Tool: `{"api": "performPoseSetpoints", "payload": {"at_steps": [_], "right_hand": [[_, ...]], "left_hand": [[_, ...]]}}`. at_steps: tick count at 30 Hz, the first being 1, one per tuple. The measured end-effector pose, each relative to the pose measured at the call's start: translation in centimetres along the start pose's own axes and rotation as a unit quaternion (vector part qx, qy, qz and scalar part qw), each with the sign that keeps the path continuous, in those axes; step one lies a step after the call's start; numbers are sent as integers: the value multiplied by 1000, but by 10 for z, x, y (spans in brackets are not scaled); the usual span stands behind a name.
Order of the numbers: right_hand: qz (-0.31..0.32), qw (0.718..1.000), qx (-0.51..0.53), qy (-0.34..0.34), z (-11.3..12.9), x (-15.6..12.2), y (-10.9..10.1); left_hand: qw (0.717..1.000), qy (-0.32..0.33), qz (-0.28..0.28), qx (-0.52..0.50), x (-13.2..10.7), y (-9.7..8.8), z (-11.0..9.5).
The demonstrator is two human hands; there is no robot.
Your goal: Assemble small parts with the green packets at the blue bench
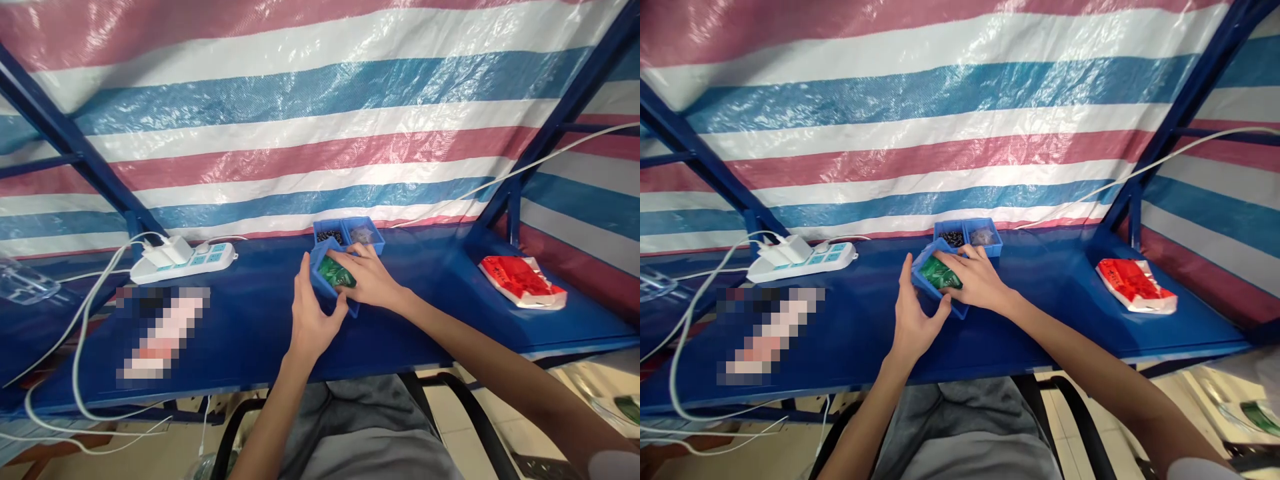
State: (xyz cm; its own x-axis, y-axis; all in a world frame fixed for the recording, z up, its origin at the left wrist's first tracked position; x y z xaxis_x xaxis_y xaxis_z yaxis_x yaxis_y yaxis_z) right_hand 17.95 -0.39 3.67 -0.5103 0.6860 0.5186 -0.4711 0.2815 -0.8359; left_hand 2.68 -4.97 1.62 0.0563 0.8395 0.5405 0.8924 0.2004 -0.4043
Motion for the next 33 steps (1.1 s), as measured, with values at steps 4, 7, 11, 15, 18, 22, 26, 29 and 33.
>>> {"api": "performPoseSetpoints", "payload": {"at_steps": [4,7,11,15,18,22,26,29,33], "right_hand": [[-4,999,36,-11,1,-1,-1],[-30,997,77,-5,-5,-3,-5],[-52,994,99,-5,-9,-3,-8],[-63,992,108,-4,-6,-1,-6],[-69,990,121,-2,-5,-1,-2],[-66,990,125,-10,-7,-3,1],[-26,994,100,41,-20,-4,0],[13,994,62,90,-30,-3,-3],[57,991,22,117,-39,-2,-6]], "left_hand": [[1000,19,-15,15,-6,-2,0],[999,27,-19,28,-8,-1,0],[999,5,-34,40,-7,-2,4],[996,-22,-72,44,-4,-7,7],[995,-39,-78,37,-2,-7,8],[995,-40,-90,20,0,-8,9],[992,-43,-121,15,1,-11,10],[989,-48,-139,26,1,-14,12],[989,-50,-134,34,1,-15,15]]}}
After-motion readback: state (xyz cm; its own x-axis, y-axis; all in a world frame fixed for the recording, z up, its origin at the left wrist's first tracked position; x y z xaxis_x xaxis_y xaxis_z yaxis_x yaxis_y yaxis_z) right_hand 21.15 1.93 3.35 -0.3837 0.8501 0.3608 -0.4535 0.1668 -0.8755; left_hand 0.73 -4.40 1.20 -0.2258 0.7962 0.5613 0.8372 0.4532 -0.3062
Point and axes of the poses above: each hand's wrist, its own x-axis towards the middle knuckle, its own y-axis out of the palm, z = x × y, the point moved 5 cm from there along x, towards the middle knuckle
